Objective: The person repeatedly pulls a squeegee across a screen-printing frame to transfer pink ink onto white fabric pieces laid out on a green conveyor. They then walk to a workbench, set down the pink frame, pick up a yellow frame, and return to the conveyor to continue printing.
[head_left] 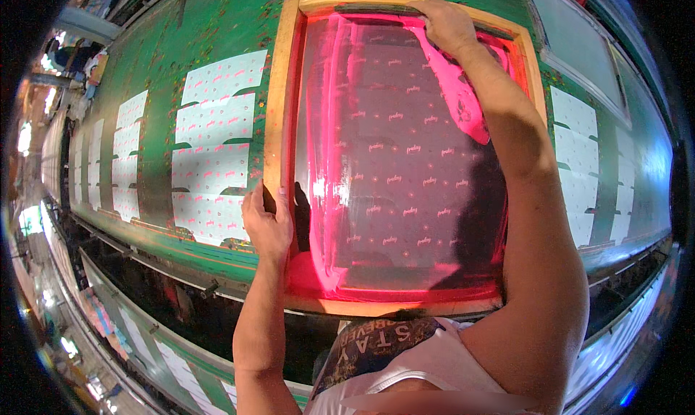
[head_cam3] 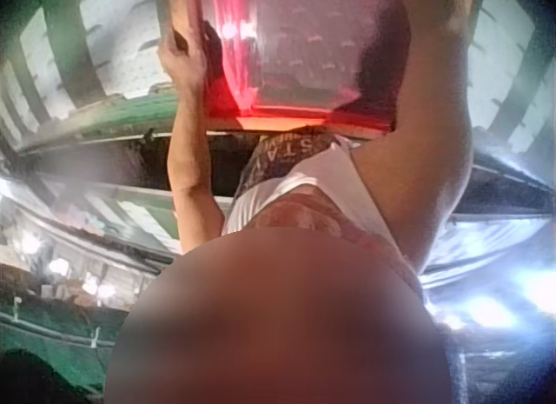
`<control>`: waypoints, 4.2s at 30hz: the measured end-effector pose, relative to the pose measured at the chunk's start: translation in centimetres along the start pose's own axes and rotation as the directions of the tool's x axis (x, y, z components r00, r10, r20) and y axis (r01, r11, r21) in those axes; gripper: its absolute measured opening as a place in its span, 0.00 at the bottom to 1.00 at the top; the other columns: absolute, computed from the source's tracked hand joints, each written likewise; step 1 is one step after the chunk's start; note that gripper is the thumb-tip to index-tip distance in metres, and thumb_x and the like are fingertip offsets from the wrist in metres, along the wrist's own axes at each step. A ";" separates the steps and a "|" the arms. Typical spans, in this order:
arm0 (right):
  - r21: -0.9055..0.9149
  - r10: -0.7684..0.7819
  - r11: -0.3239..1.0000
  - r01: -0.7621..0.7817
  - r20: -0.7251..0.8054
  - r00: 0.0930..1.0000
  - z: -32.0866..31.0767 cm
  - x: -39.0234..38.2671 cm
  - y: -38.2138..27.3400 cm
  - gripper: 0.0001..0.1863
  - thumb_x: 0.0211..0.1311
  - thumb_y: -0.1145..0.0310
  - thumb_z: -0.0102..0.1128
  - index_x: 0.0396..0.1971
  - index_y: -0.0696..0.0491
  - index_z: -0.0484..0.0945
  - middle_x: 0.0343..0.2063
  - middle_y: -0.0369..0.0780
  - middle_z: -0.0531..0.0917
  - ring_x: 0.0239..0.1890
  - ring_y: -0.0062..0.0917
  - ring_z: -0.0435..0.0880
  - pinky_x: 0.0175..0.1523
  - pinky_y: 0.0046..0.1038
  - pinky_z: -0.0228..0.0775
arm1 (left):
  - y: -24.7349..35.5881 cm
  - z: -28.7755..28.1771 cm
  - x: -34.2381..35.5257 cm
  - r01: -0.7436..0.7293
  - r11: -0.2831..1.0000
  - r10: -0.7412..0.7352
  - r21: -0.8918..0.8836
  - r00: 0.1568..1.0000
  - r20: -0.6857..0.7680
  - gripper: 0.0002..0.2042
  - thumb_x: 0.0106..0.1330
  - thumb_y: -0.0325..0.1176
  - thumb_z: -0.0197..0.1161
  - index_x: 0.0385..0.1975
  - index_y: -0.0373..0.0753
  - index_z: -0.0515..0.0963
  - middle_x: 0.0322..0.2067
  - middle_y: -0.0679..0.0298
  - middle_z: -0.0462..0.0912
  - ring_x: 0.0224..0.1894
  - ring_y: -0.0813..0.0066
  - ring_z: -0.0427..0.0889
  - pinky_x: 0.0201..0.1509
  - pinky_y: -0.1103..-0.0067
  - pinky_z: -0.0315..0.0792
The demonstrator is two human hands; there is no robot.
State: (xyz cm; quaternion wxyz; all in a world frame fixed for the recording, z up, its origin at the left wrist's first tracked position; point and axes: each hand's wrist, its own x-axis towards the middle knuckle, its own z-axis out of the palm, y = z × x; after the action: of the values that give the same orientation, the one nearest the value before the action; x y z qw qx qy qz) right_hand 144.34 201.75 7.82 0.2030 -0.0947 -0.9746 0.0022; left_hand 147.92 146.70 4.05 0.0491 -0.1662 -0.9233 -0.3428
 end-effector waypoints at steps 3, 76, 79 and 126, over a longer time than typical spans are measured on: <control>0.019 0.056 0.998 -0.059 0.153 0.987 0.1 1.1 0.9 0.24 0.68 0.71 0.63 0.64 0.42 0.86 0.58 0.45 0.90 0.62 0.46 0.88 0.66 0.48 0.81 | -0.1 0.2 0.0 -0.021 1.000 0.021 -0.006 1.000 -0.022 0.23 0.77 0.39 0.73 0.63 0.27 0.83 0.47 0.47 0.86 0.51 0.47 0.85 0.59 0.60 0.79; 0.008 0.046 0.998 -0.055 0.443 0.895 -6.1 -4.6 -2.1 0.19 0.60 0.66 0.66 0.51 0.50 0.91 0.45 0.55 0.92 0.51 0.53 0.92 0.58 0.54 0.84 | -0.8 0.2 0.1 0.108 0.987 -0.103 -0.121 0.993 0.049 0.23 0.79 0.41 0.72 0.61 0.26 0.83 0.43 0.55 0.81 0.42 0.63 0.80 0.50 0.65 0.77; -0.039 0.066 0.998 -0.054 0.474 0.878 -7.8 -9.0 -6.0 0.19 0.63 0.69 0.65 0.54 0.43 0.91 0.45 0.48 0.93 0.50 0.51 0.92 0.57 0.55 0.84 | -1.4 0.5 0.5 0.033 0.974 -0.027 -0.226 0.999 0.030 0.22 0.79 0.42 0.72 0.58 0.26 0.84 0.41 0.55 0.81 0.40 0.63 0.79 0.47 0.64 0.76; 0.399 0.548 0.789 -0.467 -0.113 0.829 -23.7 -59.0 -10.2 0.16 0.73 0.73 0.65 0.56 0.61 0.87 0.57 0.50 0.87 0.61 0.50 0.84 0.70 0.50 0.74 | 2.4 0.1 0.0 0.033 0.870 -0.035 0.491 0.999 -0.005 0.26 0.81 0.56 0.59 0.52 0.34 0.82 0.50 0.46 0.89 0.54 0.45 0.90 0.58 0.54 0.85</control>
State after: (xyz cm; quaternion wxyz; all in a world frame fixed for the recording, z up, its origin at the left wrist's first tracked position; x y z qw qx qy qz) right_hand 204.97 179.99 6.66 0.3163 -0.3157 -0.8666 0.2220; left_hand 148.79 148.45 5.51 0.0817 -0.1325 -0.9830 -0.0975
